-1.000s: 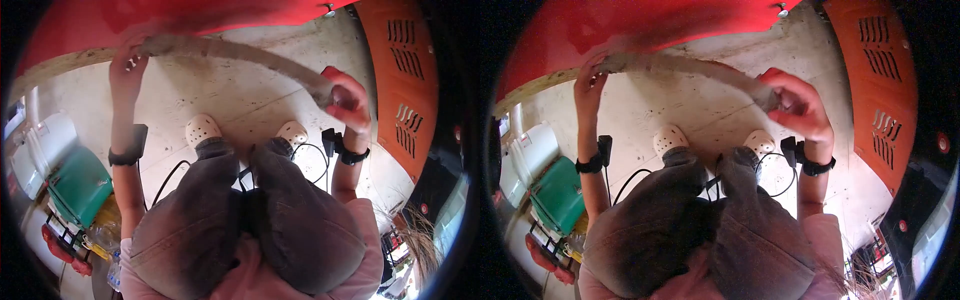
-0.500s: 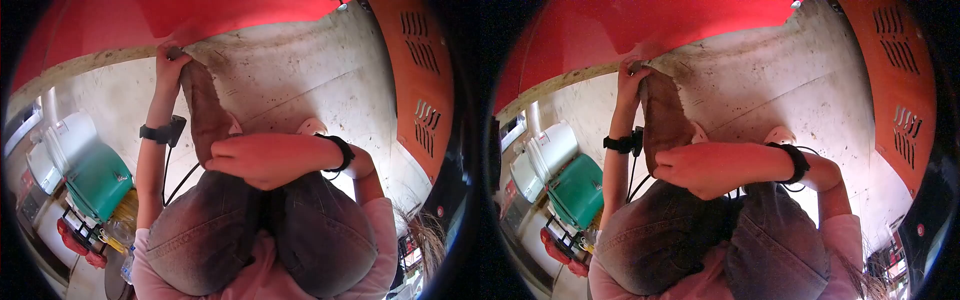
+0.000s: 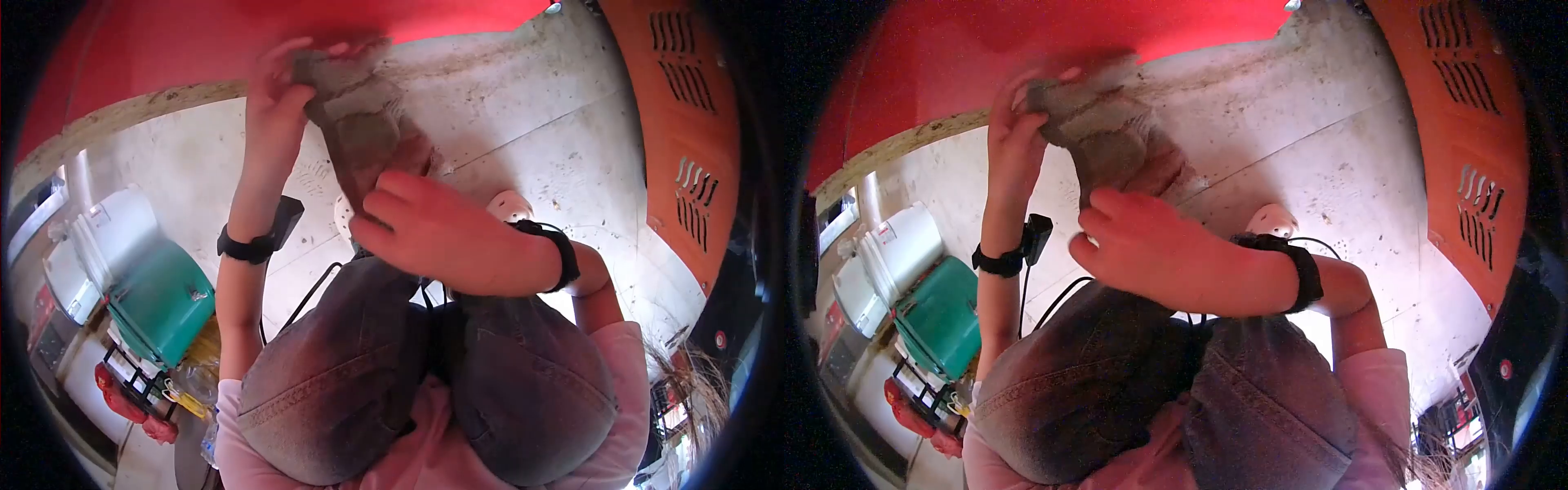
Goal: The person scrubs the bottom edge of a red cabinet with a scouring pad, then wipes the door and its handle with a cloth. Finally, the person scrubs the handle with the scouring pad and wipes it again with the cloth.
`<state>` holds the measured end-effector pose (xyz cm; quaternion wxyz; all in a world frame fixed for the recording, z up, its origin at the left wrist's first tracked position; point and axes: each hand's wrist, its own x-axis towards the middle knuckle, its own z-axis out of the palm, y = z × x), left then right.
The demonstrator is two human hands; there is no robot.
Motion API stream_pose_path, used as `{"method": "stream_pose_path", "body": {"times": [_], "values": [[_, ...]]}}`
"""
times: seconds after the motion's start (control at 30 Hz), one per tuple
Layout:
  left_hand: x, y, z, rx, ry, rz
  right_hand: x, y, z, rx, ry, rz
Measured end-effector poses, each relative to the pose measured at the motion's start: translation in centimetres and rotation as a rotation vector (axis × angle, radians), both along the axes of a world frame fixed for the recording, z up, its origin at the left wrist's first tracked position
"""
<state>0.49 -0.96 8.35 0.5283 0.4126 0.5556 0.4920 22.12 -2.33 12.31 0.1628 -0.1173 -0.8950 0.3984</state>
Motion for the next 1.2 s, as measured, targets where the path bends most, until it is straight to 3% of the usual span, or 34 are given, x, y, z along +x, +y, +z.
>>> {"method": "stream_pose_path", "body": {"times": [0.1, 0.37, 0.47, 0.77, 1.07, 1.2], "values": [[2.7, 0.6, 1.9, -0.046, -0.137, -0.123, 0.7, 1.3, 0.2, -0.027, 0.068, -0.183], [5.0, -0.1, 2.5, -0.053, -0.084, -0.388, 1.2, 3.6, -0.8, -0.055, 0.238, -0.489], [5.8, -0.6, 2.7, -0.019, -0.066, -0.415, 1.0, 3.6, -1.4, -0.238, 0.254, -0.609], [6.2, -1.2, 2.7, -0.026, 0.049, -0.388, 1.6, 4.8, -3.4, -0.143, 0.121, -0.570], [6.0, -1.0, 2.3, 0.077, 0.122, -0.437, 1.5, 4.0, -4.8, -0.727, 0.232, -0.572], [5.9, -0.9, 2.2, 0.037, 0.118, -0.464, 1.5, 4.2, -4.1, -0.672, 0.225, -0.540]]}}
